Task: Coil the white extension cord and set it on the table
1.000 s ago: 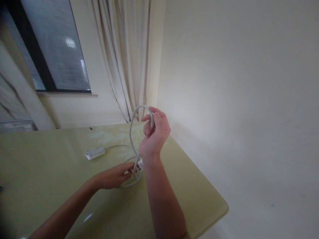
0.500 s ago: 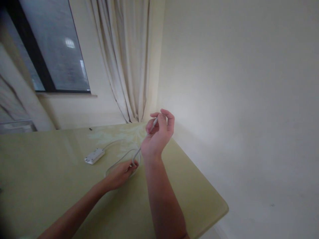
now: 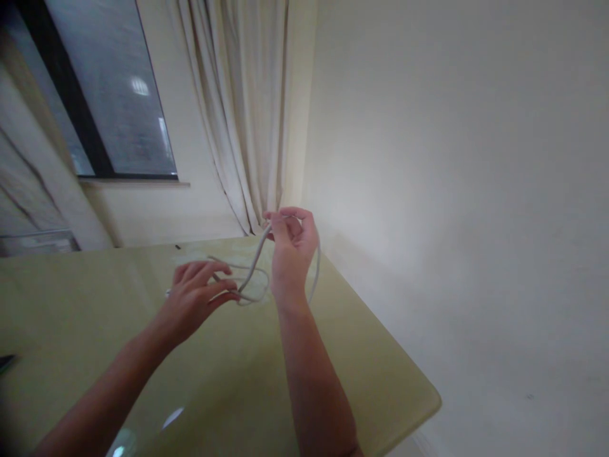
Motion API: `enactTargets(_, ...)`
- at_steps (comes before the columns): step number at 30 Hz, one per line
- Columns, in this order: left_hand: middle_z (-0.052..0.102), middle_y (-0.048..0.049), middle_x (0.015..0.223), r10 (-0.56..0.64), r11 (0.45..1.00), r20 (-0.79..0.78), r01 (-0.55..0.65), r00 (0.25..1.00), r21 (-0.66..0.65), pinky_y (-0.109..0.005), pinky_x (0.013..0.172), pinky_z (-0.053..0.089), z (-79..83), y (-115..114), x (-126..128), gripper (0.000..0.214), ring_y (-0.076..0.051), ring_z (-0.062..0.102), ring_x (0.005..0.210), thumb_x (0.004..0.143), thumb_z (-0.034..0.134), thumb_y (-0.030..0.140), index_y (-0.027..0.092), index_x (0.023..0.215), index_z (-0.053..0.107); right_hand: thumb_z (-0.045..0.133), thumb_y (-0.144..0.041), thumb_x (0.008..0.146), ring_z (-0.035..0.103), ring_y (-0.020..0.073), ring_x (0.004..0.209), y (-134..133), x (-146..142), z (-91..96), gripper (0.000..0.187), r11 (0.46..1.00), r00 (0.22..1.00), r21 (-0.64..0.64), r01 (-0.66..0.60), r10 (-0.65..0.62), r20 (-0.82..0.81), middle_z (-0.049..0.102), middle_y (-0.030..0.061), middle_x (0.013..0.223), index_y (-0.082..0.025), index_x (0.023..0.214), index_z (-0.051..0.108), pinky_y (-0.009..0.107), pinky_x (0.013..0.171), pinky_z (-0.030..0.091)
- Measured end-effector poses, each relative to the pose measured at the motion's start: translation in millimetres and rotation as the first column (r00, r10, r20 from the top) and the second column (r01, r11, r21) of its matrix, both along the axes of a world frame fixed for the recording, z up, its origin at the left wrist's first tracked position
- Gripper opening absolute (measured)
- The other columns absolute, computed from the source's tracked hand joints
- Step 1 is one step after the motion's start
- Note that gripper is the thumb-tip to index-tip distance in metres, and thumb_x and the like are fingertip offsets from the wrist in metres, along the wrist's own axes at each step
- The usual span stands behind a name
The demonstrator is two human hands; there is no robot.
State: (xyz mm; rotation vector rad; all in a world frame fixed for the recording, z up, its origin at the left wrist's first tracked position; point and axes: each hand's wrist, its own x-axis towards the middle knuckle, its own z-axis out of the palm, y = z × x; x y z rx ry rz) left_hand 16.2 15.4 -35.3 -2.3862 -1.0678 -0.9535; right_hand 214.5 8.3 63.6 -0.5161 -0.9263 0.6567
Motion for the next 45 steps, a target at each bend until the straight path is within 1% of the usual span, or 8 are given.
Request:
enactTargets(6, 0.070, -0.0075, 0.105, -0.103, 0.983, 0.324, 0.046, 0.941, 0.180, -0.035, 0.082, 0.052, 27.3, -12, -14, 0.018, -0.021, 0.066, 0.088, 0.100, 0.071, 0.039, 0.023, 0.105, 0.078, 0.079, -0.039, 0.088, 0.072, 0.0150, 0.075, 12, -13, -16.8, 0.026, 0.980, 0.864, -0.151, -0.130, 0.187, 0.467, 0.078, 0.0020, 0.083, -0.020, 0.105, 0.074, 0.026, 0.069, 0.052)
enactTargets(13, 0.068, -0.0086, 0.115, -0.019, 1.000, 0.644, 0.007, 0.765, 0.021, -0.038, 0.088, 0.059, 41.1, -15, -12, 0.027, -0.023, 0.069, 0.095, 0.098, 0.070, 0.037, 0.022, 0.120, 0.070, 0.056, -0.070, 0.100, 0.070, 0.0174, 0.081, 8, -33, -30.2, 0.057, 0.826, 0.472, -0.374, -0.422, 0.552, 0.688, 0.077, 0.0047, 0.084, -0.018, 0.090, 0.078, 0.029, 0.075, 0.052)
enactTargets(19, 0.064, -0.0139, 0.148, -0.027, 0.992, 0.498, 0.083, 0.867, -0.091, -0.058, 0.119, 0.041, 38.8, -6, -30, 0.051, -0.035, 0.057, 0.138, 0.098, 0.067, 0.051, 0.023, 0.141, 0.063, 0.074, -0.057, 0.094, 0.062, 0.0151, 0.073, 4, -25, -25.2, 0.039, 0.839, 0.434, -0.377, -0.393, 0.531, 0.728, 0.071, 0.0021, 0.078, -0.018, 0.091, 0.076, 0.027, 0.067, 0.046)
enactTargets(25, 0.065, -0.0117, 0.148, -0.131, 0.935, 0.491, 0.272, 0.861, -0.227, -0.045, 0.120, 0.043, 41.6, -4, -39, 0.045, -0.028, 0.059, 0.139, 0.107, 0.053, 0.046, 0.024, 0.146, 0.060, 0.071, -0.029, 0.092, 0.062, 0.0132, 0.069, -8, -10, -15.6, 0.035, 0.772, 0.313, -0.445, -0.453, 0.605, 0.732, 0.073, -0.0002, 0.082, -0.016, 0.124, 0.068, 0.025, 0.065, 0.046)
enactTargets(31, 0.078, -0.0082, 0.117, -0.072, 0.954, 0.439, 0.190, 0.896, -0.231, -0.041, 0.102, 0.048, 40.5, -3, -37, 0.037, -0.027, 0.069, 0.109, 0.105, 0.054, 0.048, 0.022, 0.121, 0.075, 0.067, -0.022, 0.093, 0.060, 0.0128, 0.067, -26, 0, -5.4, 0.062, 0.914, 0.228, -0.286, -0.287, 0.355, 0.907, 0.075, -0.0028, 0.085, -0.023, 0.153, 0.051, 0.025, 0.066, 0.046)
enactTargets(35, 0.067, -0.0023, 0.071, 0.001, 0.899, 0.520, 0.227, 0.854, -0.375, -0.032, 0.068, 0.045, 39.9, -5, -33, 0.049, -0.020, 0.058, 0.069, 0.102, 0.051, 0.056, 0.021, 0.080, 0.077, 0.058, -0.020, 0.102, 0.071, 0.0202, 0.101, -24, 3, -5.1, 0.046, 0.992, 0.171, 0.002, -0.129, 0.020, 0.985, 0.078, 0.0091, 0.117, -0.018, 0.147, 0.060, 0.034, 0.093, 0.054)
enactTargets(41, 0.069, -0.0064, 0.071, 0.137, 0.756, 0.851, 0.501, 0.507, -0.421, -0.029, 0.069, 0.048, 41.1, -9, -18, 0.054, -0.019, 0.060, 0.071, 0.091, 0.065, 0.065, 0.019, 0.064, 0.073, 0.039, 0.002, 0.099, 0.064, 0.0218, 0.131, -10, -7, -13.6, 0.060, 0.961, 0.096, 0.262, 0.092, -0.270, 0.958, 0.069, 0.0108, 0.141, -0.020, 0.151, 0.058, 0.035, 0.110, 0.052)
enactTargets(45, 0.067, -0.0074, 0.066, 0.249, 0.608, 0.893, 0.658, 0.373, -0.445, -0.031, 0.067, 0.053, 34.5, -2, -19, 0.054, -0.019, 0.062, 0.064, 0.077, 0.079, 0.070, 0.017, 0.067, 0.071, 0.038, 0.002, 0.098, 0.068, 0.0223, 0.121, -1, -8, -17.0, 0.054, 0.906, 0.256, 0.306, 0.292, -0.382, 0.888, 0.073, 0.0094, 0.130, -0.023, 0.138, 0.066, 0.034, 0.104, 0.054)
